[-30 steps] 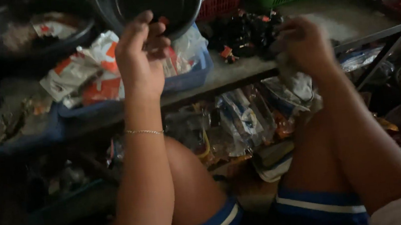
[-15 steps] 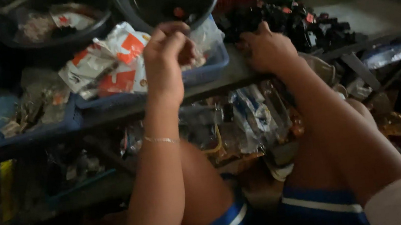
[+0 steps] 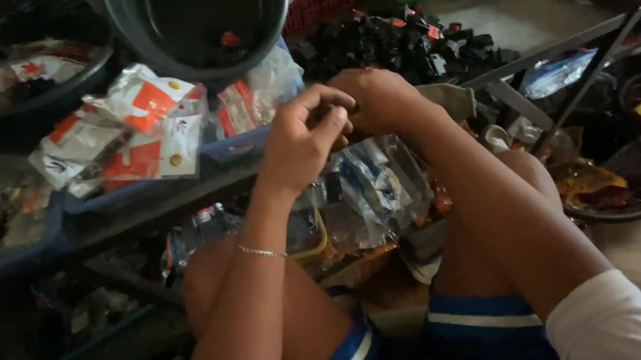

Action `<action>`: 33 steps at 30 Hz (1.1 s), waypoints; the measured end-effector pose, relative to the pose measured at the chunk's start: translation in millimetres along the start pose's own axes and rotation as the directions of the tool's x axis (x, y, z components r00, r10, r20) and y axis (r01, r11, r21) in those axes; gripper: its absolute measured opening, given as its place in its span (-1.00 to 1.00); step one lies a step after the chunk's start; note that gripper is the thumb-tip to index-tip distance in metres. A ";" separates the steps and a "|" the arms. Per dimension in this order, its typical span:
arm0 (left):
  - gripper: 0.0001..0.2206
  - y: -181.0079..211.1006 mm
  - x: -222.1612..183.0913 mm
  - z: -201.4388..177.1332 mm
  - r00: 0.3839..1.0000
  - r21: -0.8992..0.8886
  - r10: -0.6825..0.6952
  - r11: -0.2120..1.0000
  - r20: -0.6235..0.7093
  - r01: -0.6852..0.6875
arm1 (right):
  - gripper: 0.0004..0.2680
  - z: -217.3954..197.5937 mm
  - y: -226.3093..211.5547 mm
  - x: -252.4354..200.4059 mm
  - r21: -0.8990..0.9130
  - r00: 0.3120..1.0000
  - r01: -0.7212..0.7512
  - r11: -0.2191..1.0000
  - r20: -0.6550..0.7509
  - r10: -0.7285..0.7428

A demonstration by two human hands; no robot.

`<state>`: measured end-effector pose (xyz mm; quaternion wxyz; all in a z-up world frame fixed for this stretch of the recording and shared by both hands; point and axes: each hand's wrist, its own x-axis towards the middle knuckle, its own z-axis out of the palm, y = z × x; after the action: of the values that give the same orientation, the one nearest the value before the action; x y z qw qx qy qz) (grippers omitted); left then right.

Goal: Cleaning and inspecting motorcycle handlebar switch assemblies using a cloth.

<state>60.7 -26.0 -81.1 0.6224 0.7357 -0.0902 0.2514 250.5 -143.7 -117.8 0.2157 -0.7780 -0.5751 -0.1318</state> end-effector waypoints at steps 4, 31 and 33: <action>-0.85 -5.6 0.0 -0.9 0.998 0.029 0.056 0.998 -0.026 -0.056 | -0.65 5.9 2.3 -11.1 -0.051 0.993 0.015 0.999 -0.114 -0.021; -0.72 -3.4 -7.4 23.9 0.942 -0.581 -0.335 0.760 0.032 0.291 | -0.77 -68.7 -74.1 -59.6 0.484 0.955 0.020 0.875 -0.268 0.127; -0.73 -5.4 -7.9 24.1 0.936 -0.603 -0.348 0.738 0.045 0.304 | -0.76 -68.1 -75.2 -58.4 0.563 0.957 0.010 0.827 -0.245 0.156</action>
<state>62.6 -49.5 -91.9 0.8601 0.4950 -0.0132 0.1226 164.1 -207.3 -71.0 0.5176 -0.6757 -0.5215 -0.0587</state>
